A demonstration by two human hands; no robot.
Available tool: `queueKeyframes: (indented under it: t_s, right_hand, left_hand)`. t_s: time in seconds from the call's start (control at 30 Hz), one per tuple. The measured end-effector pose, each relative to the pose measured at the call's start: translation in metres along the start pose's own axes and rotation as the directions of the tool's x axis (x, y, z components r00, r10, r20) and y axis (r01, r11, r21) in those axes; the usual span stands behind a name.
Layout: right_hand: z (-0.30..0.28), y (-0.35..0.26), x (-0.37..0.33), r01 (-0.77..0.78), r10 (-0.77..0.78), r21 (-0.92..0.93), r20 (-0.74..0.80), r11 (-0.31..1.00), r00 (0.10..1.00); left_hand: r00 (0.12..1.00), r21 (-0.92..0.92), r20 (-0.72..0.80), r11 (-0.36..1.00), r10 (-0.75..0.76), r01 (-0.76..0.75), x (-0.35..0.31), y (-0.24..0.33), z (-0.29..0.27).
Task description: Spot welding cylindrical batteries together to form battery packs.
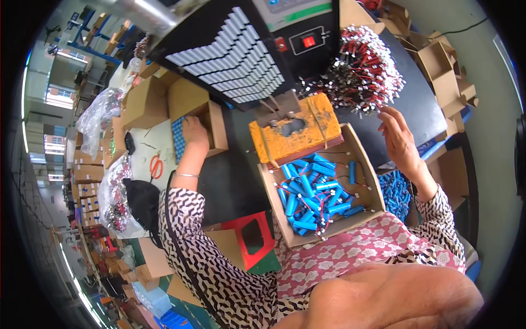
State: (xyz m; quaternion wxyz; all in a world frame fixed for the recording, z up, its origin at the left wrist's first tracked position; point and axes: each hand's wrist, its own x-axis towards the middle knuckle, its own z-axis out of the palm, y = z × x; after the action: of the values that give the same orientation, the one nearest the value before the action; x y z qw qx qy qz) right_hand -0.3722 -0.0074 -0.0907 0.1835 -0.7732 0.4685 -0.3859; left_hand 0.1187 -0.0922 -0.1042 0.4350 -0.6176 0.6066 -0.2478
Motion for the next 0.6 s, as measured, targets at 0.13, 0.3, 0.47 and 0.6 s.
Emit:
queueKeyframes:
  t_s: [0.13, 0.3, 0.47, 0.6]
  right_hand:
    - [-0.002, 0.000, -0.010, 0.024, -0.021, -0.215, 0.014, 0.976, 1.000]
    - [0.000, -0.001, -0.021, -0.023, 0.004, -0.345, -0.055, 0.938, 0.998]
    - [-0.014, -0.004, -0.019, 0.105, -0.201, -0.374, -0.229, 0.922, 0.952]
    - [0.001, -0.008, -0.023, -0.024, 0.014, -0.073, -0.135, 0.997, 0.991]
  left_hand:
    - [0.984, 0.246, 0.164, 0.969, -0.070, 0.028, 0.012, 0.020, -0.006]
    - [0.993, 0.157, 0.003, 0.981, -0.120, 0.118, 0.048, 0.015, 0.045]
    - [0.980, 0.033, -0.176, 0.994, -0.096, 0.103, 0.031, 0.011, 0.042]
    - [0.889, -0.191, -0.434, 0.979, -0.144, 0.066, 0.005, -0.007, 0.029]
